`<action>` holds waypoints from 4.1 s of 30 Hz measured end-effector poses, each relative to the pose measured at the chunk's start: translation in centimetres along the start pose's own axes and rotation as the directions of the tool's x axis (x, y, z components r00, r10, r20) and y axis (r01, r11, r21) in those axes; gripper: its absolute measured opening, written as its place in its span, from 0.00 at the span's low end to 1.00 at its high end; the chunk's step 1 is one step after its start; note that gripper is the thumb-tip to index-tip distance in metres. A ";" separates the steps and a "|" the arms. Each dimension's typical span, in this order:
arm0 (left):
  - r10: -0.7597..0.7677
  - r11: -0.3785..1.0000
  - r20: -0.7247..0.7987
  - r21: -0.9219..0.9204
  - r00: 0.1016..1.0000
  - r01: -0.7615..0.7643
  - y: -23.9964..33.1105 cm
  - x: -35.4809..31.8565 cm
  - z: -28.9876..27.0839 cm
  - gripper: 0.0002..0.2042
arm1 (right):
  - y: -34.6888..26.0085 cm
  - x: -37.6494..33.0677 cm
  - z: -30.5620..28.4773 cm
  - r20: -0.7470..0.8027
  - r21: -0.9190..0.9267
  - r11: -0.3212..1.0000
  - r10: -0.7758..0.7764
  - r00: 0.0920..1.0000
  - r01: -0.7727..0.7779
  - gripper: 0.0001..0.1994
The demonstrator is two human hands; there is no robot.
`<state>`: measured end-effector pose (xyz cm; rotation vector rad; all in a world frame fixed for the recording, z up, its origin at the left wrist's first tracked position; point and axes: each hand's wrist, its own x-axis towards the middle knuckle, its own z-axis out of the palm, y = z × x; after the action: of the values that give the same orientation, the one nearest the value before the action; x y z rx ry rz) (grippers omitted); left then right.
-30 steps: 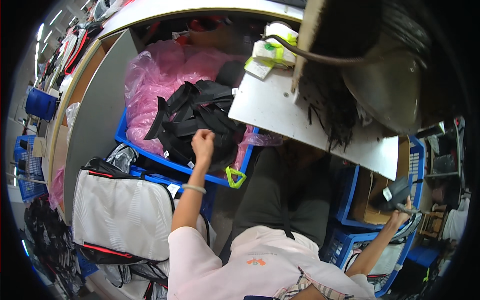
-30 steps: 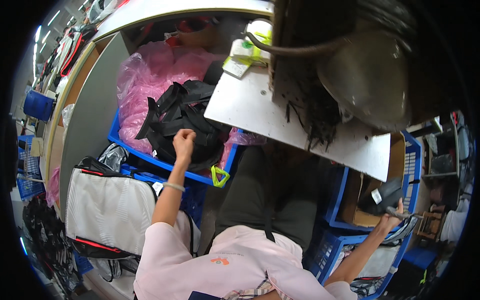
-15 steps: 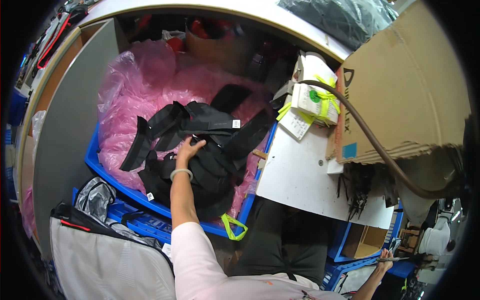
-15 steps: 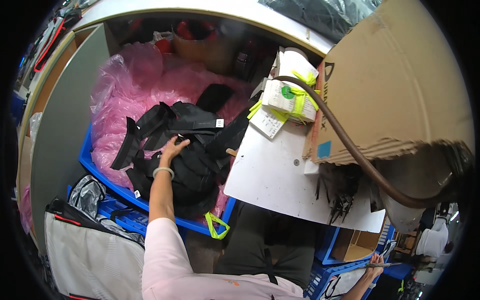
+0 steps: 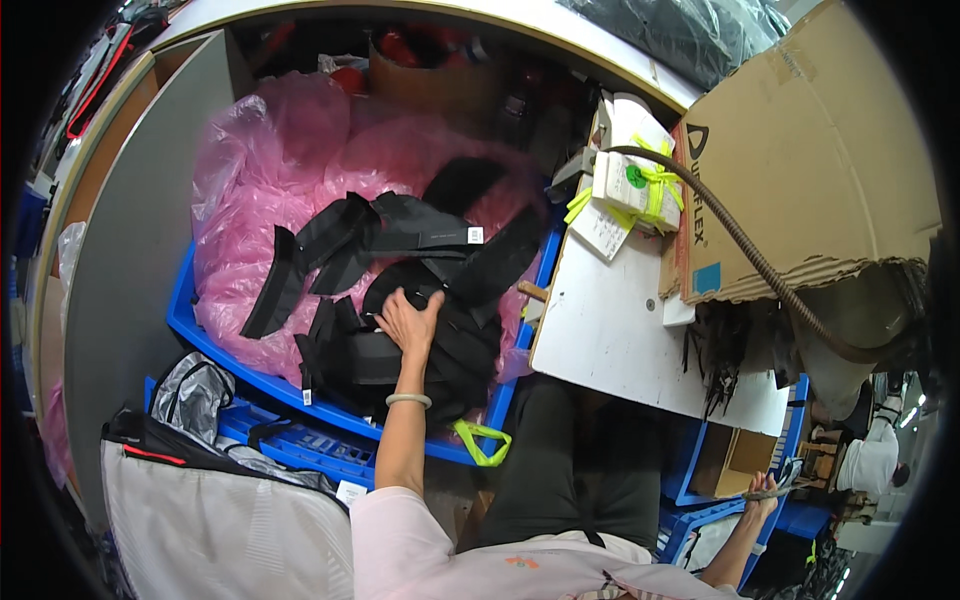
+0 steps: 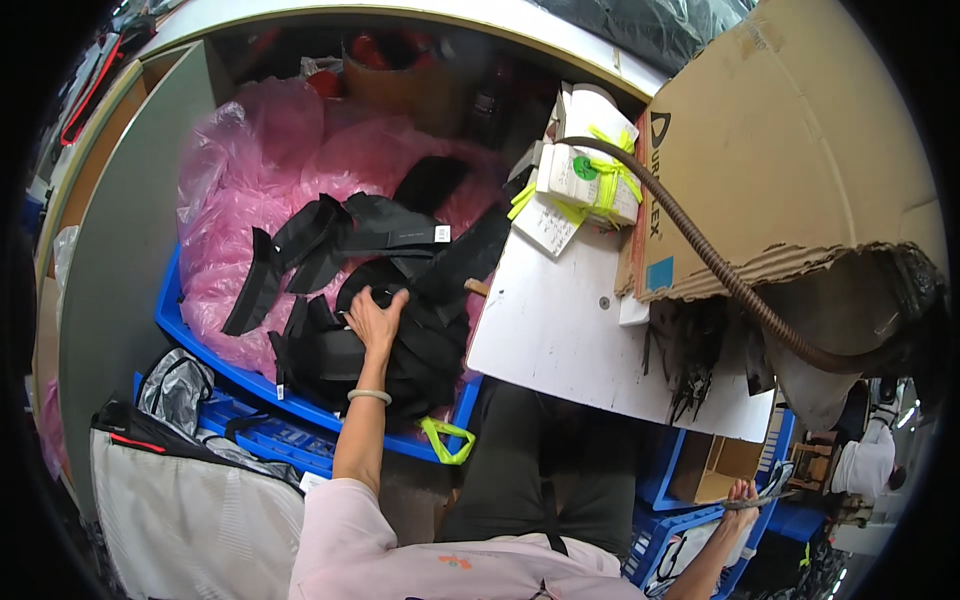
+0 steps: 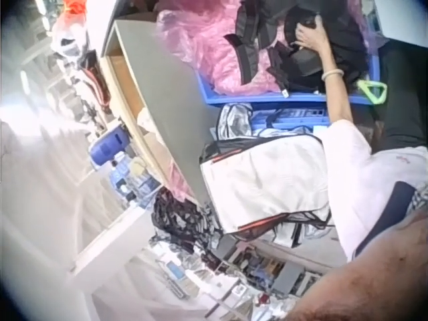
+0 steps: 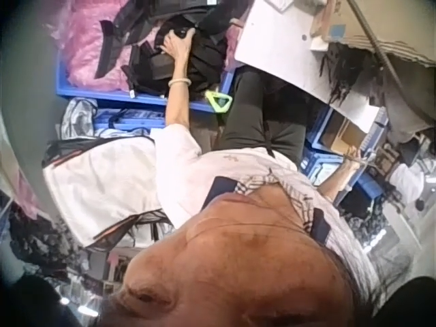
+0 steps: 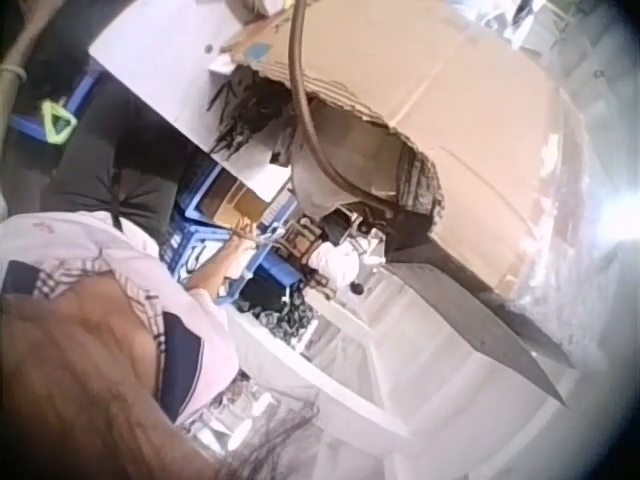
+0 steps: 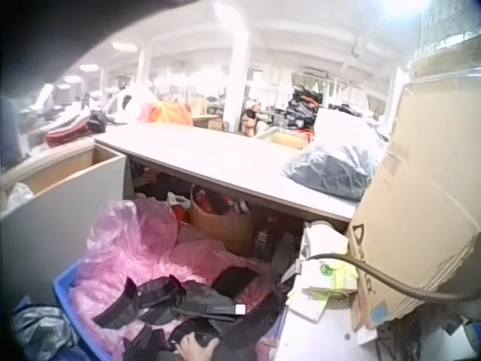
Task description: Trimming excess material from black fabric pieces using scissors at a manufacturing workstation.
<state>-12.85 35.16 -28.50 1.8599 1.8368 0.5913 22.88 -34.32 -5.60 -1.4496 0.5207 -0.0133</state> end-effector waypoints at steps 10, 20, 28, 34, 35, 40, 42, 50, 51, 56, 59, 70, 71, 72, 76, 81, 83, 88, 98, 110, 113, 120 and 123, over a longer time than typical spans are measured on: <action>-0.726 0.045 0.384 -0.801 0.571 0.597 4.5 14.8 8.6 0.38 | -2.4 -2.7 -3.3 -0.257 -0.060 0.993 -0.116 0.960 0.104 0.12; -0.542 0.039 0.165 -0.975 0.824 0.221 9.0 9.8 0.8 0.24 | -1.6 -1.8 -4.5 -0.252 0.043 0.996 -0.063 0.966 0.076 0.09; -0.069 0.758 0.063 -0.646 0.996 0.093 1.2 -4.8 -6.4 0.33 | 2.8 0.3 -2.8 -0.117 0.116 0.990 0.090 0.989 -0.077 0.09; 0.153 0.980 -0.221 -0.088 0.963 -0.176 5.0 -6.7 -4.3 0.46 | 3.0 0.5 -3.4 -0.110 0.160 0.981 0.126 0.986 -0.107 0.08; 0.198 0.976 -0.208 -0.051 0.958 -0.212 5.6 -4.4 -5.4 0.43 | 2.9 0.0 -2.9 -0.103 0.148 0.985 0.106 0.989 -0.090 0.08; -0.225 0.974 0.346 0.115 0.911 0.197 7.4 5.6 1.3 0.43 | 2.6 -1.5 -4.0 -0.066 0.114 0.993 0.029 0.997 -0.022 0.09; -0.268 0.963 0.392 0.131 0.880 0.235 7.8 5.9 3.8 0.38 | 2.4 -2.2 -4.0 -0.219 0.051 0.999 -0.002 0.976 0.013 0.10; 0.284 0.889 -0.009 -0.372 0.959 -0.267 7.6 3.1 -7.4 0.27 | 2.1 -0.3 -4.1 -0.199 0.088 0.996 0.046 0.979 -0.029 0.11; 0.301 0.884 0.037 -0.386 0.953 -0.264 7.3 1.6 -10.2 0.27 | 2.6 0.2 -3.8 -0.163 0.101 0.994 0.059 0.985 -0.043 0.10; 0.123 0.979 0.400 -0.201 0.908 -0.043 3.2 -6.7 -10.5 0.31 | 4.9 1.6 -2.5 -0.023 0.090 0.993 0.080 0.997 -0.078 0.09; 0.225 0.952 0.281 -0.268 0.933 -0.149 0.4 -5.8 -7.0 0.29 | 5.5 1.3 -1.9 0.019 0.118 0.986 0.119 0.993 -0.120 0.08; -0.182 0.884 -0.237 0.385 0.954 0.264 -10.3 15.7 -11.1 0.46 | 5.1 1.5 -4.6 -0.159 0.095 0.991 0.109 0.981 -0.095 0.11; -0.199 0.889 -0.173 0.382 0.965 0.252 -10.8 16.8 -11.8 0.49 | 4.6 2.2 -5.3 -0.224 0.081 0.991 0.124 0.967 -0.108 0.10; -0.214 0.894 -0.109 0.379 0.971 0.240 -11.2 18.1 -12.4 0.52 | 4.5 2.3 -5.4 -0.288 0.066 0.990 0.139 0.947 -0.125 0.10; -0.142 0.956 0.031 0.263 0.989 0.129 -12.6 21.9 -8.4 0.56 | 1.4 7.3 -9.6 -0.217 -0.004 0.999 0.043 0.975 -0.045 0.10; 0.007 0.979 -0.136 0.203 0.991 0.021 -14.1 23.9 -7.6 0.33 | 1.5 4.1 -3.1 -0.188 -0.071 0.996 0.039 0.981 -0.053 0.10; 0.213 0.977 -0.175 0.068 0.961 -0.204 -10.8 24.2 -5.7 0.26 | 0.6 2.8 -2.2 -0.192 -0.092 0.995 0.005 0.981 -0.023 0.10; 0.336 0.934 0.133 0.085 0.933 -0.348 -3.5 24.0 -2.8 0.52 | -1.3 1.7 0.0 -0.171 -0.131 0.991 -0.044 0.984 0.021 0.11; 0.375 0.914 -0.233 0.257 0.898 -0.315 -3.2 19.5 -3.0 0.21 | 1.2 -2.1 1.5 -0.153 -0.074 0.997 0.017 0.988 -0.028 0.11; 0.575 0.769 0.447 -0.010 0.686 -0.639 12.8 7.1 -23.7 0.23 | 5.8 3.9 -2.1 0.046 0.149 0.967 0.201 0.979 -0.205 0.07; 0.465 0.743 0.617 0.118 0.635 -0.658 10.5 -0.4 -14.8 0.28 | 7.5 3.7 -0.6 0.049 0.164 0.960 0.221 0.974 -0.226 0.07; 0.433 0.894 0.631 -0.208 0.643 -0.397 6.6 -3.2 -2.7 0.42 | 5.3 -0.2 -0.8 -0.014 0.171 0.971 0.169 0.985 -0.165 0.07; 0.464 0.883 0.265 -0.223 0.845 -0.414 10.3 4.6 -2.7 0.25 | 4.1 0.5 -4.0 -0.071 0.183 0.976 0.133 0.989 -0.118 0.09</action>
<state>-6.09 39.79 -20.30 2.1348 1.1284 0.5347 20.70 -37.63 -9.78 -1.2435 0.6616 -0.0191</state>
